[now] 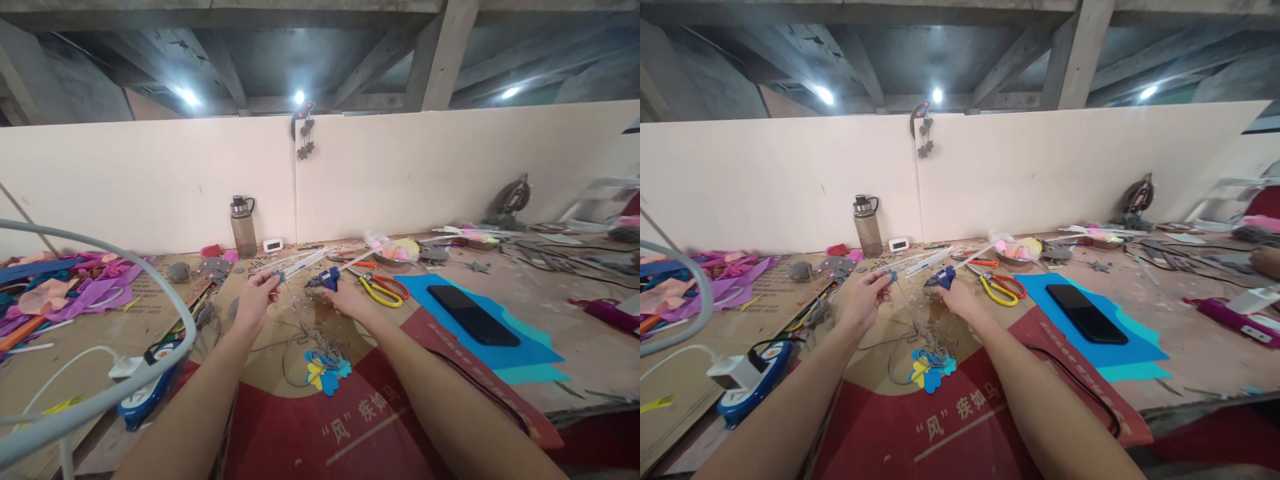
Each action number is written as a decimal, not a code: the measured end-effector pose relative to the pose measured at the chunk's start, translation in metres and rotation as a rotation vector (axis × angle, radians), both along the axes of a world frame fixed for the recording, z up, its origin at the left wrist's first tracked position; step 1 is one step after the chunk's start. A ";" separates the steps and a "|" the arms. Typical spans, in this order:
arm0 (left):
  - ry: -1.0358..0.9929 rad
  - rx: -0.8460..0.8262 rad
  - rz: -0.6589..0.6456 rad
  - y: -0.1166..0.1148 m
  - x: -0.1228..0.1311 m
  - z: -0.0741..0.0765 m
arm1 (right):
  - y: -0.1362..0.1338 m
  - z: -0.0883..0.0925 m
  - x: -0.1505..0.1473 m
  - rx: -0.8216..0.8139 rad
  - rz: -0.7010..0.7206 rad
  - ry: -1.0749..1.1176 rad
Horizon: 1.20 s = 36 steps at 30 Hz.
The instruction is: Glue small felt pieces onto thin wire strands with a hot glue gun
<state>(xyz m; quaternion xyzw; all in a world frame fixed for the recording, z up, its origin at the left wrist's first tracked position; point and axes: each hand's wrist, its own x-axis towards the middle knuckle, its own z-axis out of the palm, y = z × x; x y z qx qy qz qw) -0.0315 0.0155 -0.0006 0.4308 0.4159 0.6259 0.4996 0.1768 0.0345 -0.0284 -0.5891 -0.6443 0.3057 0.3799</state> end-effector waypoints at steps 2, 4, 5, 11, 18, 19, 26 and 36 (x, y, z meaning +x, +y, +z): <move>0.005 0.007 -0.004 -0.001 0.001 0.001 | -0.009 0.005 -0.001 0.108 -0.147 -0.403; 0.014 0.021 0.001 -0.003 0.003 0.002 | -0.019 0.013 -0.004 0.208 -0.257 -0.687; 0.023 0.029 0.005 -0.004 0.004 0.003 | -0.022 0.016 -0.005 0.245 -0.285 -0.762; 0.065 0.034 0.018 -0.008 0.011 0.003 | -0.005 0.016 0.011 0.043 -0.180 -0.838; 0.077 0.025 -0.006 -0.005 0.010 0.000 | -0.001 0.014 0.018 0.074 -0.249 -0.800; 0.081 0.027 -0.007 -0.005 0.010 0.000 | -0.004 0.018 0.015 0.151 -0.309 -0.761; 0.127 0.056 -0.050 -0.007 0.014 0.000 | -0.022 0.023 -0.035 0.325 0.151 0.221; 0.155 0.043 -0.061 -0.010 0.017 -0.002 | -0.038 0.027 -0.043 0.572 0.202 0.043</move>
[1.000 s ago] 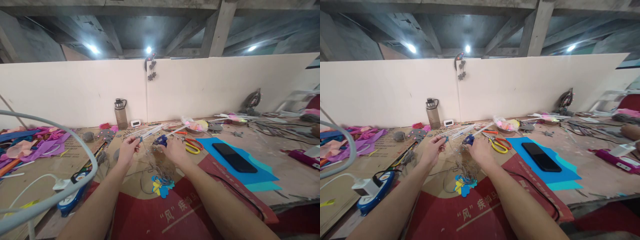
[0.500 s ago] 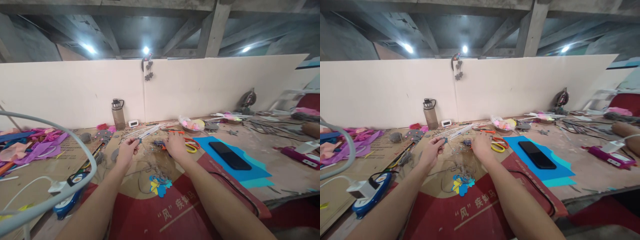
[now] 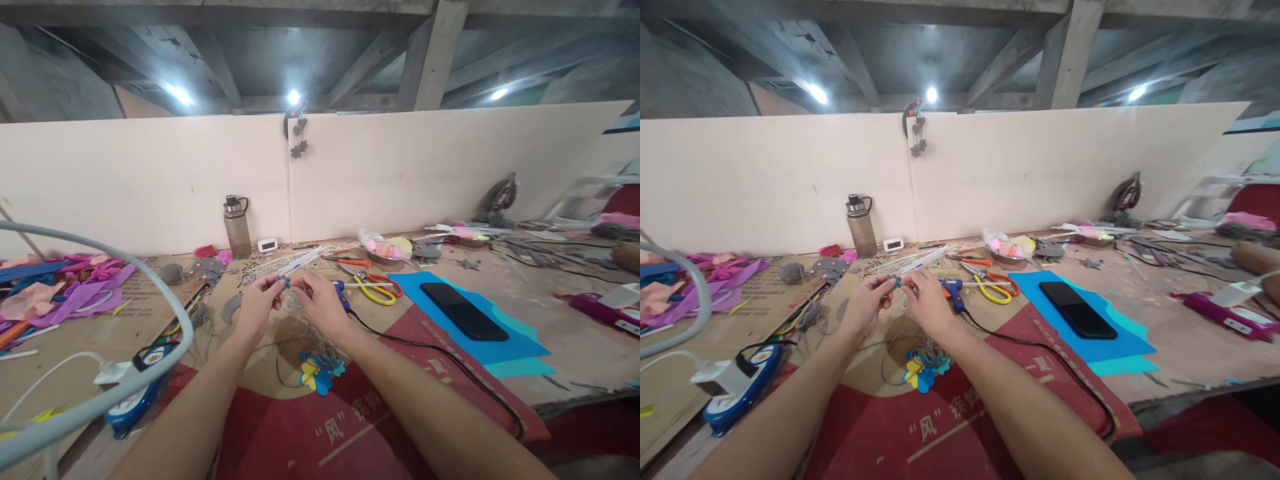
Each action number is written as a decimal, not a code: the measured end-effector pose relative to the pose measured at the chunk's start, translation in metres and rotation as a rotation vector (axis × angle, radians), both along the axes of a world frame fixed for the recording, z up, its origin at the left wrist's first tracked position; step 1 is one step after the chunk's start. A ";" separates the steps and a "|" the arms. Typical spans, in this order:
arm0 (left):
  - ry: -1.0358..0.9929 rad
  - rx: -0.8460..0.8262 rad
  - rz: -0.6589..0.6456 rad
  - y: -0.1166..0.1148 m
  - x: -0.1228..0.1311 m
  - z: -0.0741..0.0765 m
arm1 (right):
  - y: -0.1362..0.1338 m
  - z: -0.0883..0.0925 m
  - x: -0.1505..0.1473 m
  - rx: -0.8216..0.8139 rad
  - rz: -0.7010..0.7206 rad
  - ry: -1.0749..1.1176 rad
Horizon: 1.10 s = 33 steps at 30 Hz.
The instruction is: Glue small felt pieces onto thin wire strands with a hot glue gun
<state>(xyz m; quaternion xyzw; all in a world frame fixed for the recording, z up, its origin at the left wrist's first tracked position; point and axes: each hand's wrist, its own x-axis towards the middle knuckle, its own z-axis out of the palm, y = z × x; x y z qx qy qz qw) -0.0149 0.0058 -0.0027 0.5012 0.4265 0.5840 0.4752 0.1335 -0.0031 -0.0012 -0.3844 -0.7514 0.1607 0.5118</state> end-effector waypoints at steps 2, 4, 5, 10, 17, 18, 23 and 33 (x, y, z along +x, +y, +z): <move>0.019 0.006 0.000 0.000 0.000 -0.001 | -0.001 0.005 0.003 0.070 -0.016 -0.036; 0.050 0.021 0.000 -0.001 0.001 -0.001 | -0.001 0.007 0.003 0.095 -0.039 -0.054; 0.069 0.027 0.003 -0.001 0.001 -0.001 | -0.001 0.007 0.002 0.099 -0.051 -0.065; 0.160 0.041 -0.010 -0.005 0.003 0.001 | 0.003 0.005 0.001 0.090 -0.112 -0.120; 0.235 0.040 -0.001 -0.007 0.006 0.002 | 0.007 0.008 0.001 0.079 -0.187 -0.194; 0.242 0.043 -0.001 -0.008 0.006 0.002 | 0.007 0.008 0.001 0.079 -0.189 -0.199; 0.262 0.042 0.004 -0.012 0.009 0.007 | 0.007 0.008 0.000 0.085 -0.197 -0.209; 0.265 0.070 -0.013 -0.016 0.011 0.011 | 0.006 0.011 0.001 0.051 -0.213 -0.230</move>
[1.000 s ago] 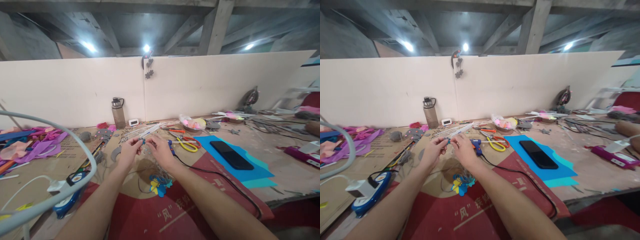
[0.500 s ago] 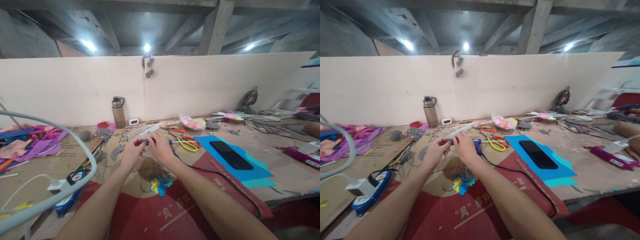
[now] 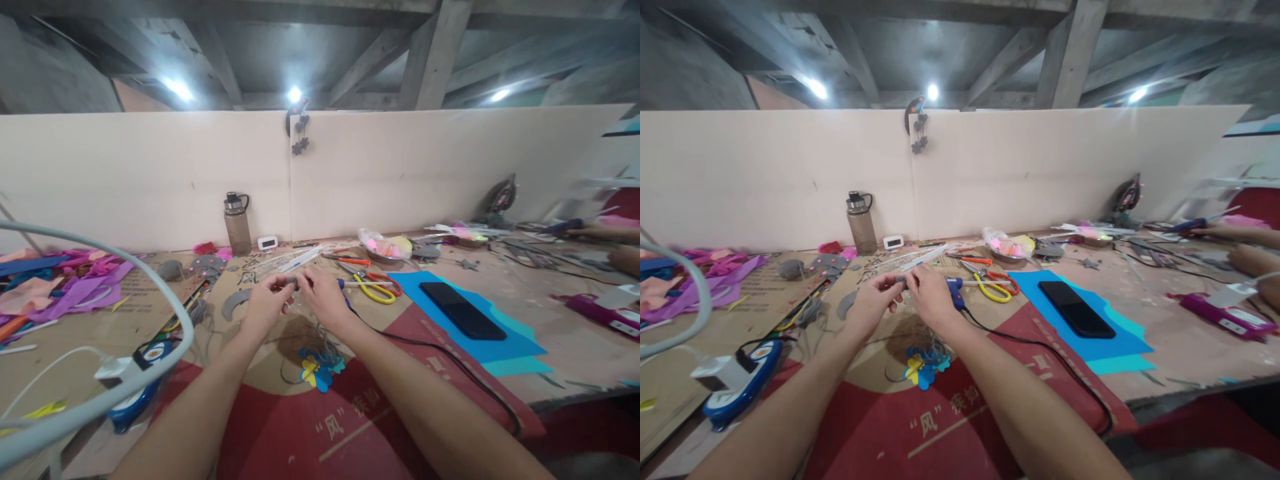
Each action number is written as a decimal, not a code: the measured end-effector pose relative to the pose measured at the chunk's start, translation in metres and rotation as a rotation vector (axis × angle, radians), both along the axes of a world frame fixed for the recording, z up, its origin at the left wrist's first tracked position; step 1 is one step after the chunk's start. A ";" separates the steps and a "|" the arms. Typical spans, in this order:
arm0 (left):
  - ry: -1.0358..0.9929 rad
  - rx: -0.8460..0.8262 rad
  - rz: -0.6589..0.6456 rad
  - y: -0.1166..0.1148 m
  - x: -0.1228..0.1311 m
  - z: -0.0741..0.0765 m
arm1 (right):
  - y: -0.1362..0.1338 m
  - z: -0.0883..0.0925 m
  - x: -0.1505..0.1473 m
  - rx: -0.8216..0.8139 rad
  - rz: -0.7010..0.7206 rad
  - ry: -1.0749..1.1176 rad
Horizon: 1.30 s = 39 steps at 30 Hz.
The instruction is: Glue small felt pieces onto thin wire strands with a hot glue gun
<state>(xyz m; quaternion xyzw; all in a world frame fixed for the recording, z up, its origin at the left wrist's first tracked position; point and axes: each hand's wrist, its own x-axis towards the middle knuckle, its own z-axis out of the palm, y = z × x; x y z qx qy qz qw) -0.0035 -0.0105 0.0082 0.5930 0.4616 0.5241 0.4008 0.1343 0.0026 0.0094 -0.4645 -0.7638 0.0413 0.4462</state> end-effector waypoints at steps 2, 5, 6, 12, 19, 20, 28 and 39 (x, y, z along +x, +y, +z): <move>-0.018 0.008 -0.009 0.002 0.000 -0.002 | 0.000 0.000 0.000 -0.013 0.004 -0.006; -0.048 0.005 -0.006 0.003 -0.001 -0.005 | -0.001 0.000 0.000 -0.034 0.004 0.001; -0.053 -0.001 -0.004 0.003 -0.001 -0.005 | -0.001 0.001 0.000 -0.039 0.003 0.007; -0.061 -0.011 -0.019 0.002 0.001 -0.001 | -0.003 0.003 0.000 -0.081 0.010 0.056; -0.029 -0.005 -0.014 0.000 0.000 -0.001 | -0.005 0.003 0.000 -0.107 0.026 0.066; -0.031 -0.008 -0.010 0.000 0.000 -0.002 | -0.005 0.003 -0.001 -0.105 0.026 0.063; -0.046 -0.032 0.023 0.002 0.000 -0.003 | -0.005 0.001 -0.003 -0.105 0.050 0.071; -0.031 -0.012 0.086 0.003 -0.002 -0.003 | -0.004 -0.001 -0.006 -0.187 0.165 0.208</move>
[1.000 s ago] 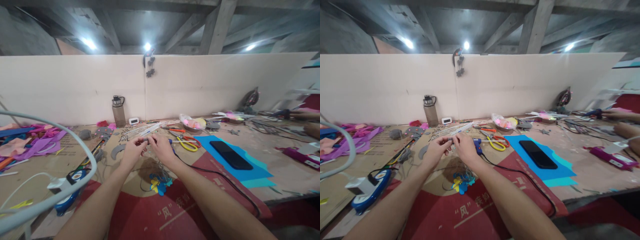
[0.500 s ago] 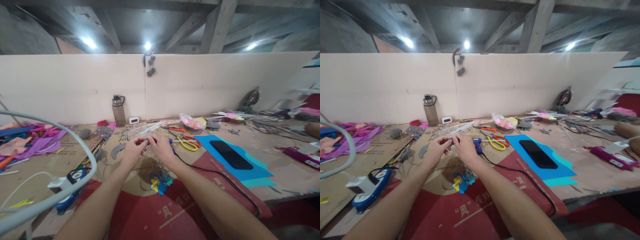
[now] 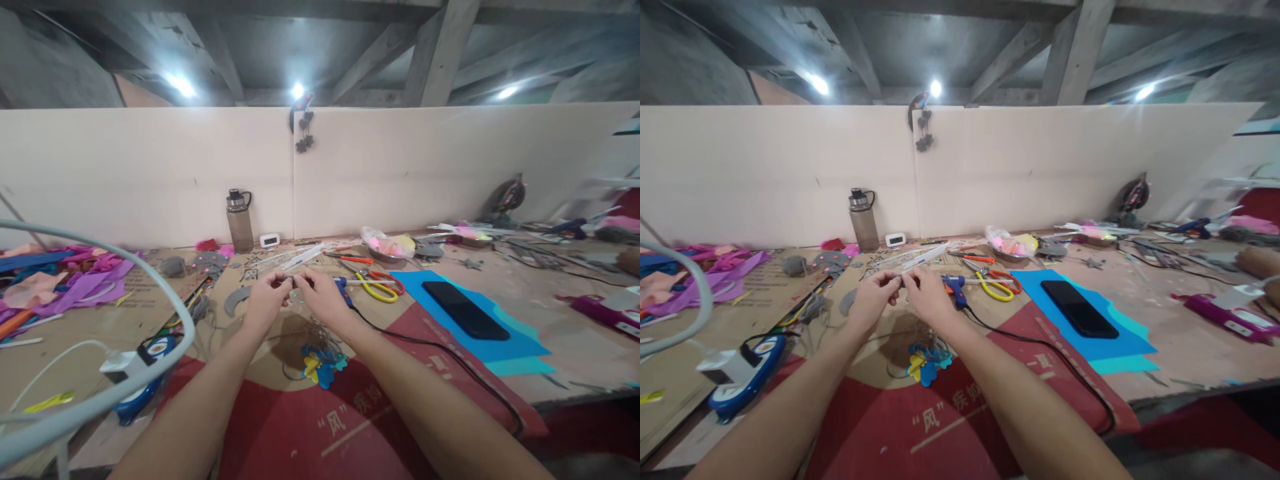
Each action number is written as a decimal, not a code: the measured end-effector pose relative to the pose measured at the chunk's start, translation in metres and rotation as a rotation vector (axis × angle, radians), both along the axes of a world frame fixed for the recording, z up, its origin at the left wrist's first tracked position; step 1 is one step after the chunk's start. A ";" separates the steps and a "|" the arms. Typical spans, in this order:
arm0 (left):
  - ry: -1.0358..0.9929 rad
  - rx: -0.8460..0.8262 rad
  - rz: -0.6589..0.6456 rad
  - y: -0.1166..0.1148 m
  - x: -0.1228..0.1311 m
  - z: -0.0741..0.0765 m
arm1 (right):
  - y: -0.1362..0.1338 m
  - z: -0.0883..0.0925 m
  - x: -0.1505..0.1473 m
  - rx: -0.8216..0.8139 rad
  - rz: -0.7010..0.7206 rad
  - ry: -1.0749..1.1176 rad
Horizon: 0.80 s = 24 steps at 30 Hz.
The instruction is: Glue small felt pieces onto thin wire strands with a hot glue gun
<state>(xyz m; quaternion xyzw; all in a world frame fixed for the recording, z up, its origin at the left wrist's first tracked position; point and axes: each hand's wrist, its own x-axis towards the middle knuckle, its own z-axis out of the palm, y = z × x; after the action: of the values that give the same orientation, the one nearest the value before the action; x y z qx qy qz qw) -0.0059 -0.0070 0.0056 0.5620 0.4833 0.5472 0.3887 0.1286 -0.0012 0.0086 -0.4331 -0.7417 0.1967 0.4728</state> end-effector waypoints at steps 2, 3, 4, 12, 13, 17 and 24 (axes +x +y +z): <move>0.002 0.005 -0.002 0.000 0.000 -0.001 | 0.000 0.000 -0.001 -0.019 0.001 0.031; 0.008 0.009 -0.005 0.001 -0.001 -0.001 | 0.000 0.000 -0.001 -0.026 -0.002 0.042; 0.016 0.014 -0.009 0.001 -0.001 -0.001 | 0.000 0.000 -0.001 -0.031 -0.006 0.050; 0.097 0.055 -0.031 0.001 -0.003 0.001 | 0.000 0.001 0.001 -0.043 -0.022 0.060; 0.096 0.056 -0.036 0.001 -0.003 0.002 | -0.001 0.001 0.001 -0.044 -0.023 0.062; 0.086 0.044 -0.070 0.002 -0.003 0.002 | 0.000 0.001 0.003 -0.042 -0.027 0.067; 0.098 0.036 -0.085 0.000 -0.001 0.002 | -0.002 0.001 0.002 0.001 -0.076 0.020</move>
<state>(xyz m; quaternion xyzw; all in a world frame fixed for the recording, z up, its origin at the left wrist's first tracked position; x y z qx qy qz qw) -0.0073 -0.0070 0.0081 0.6151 0.4677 0.5107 0.3770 0.1307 -0.0031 0.0101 -0.4587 -0.7202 0.1824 0.4875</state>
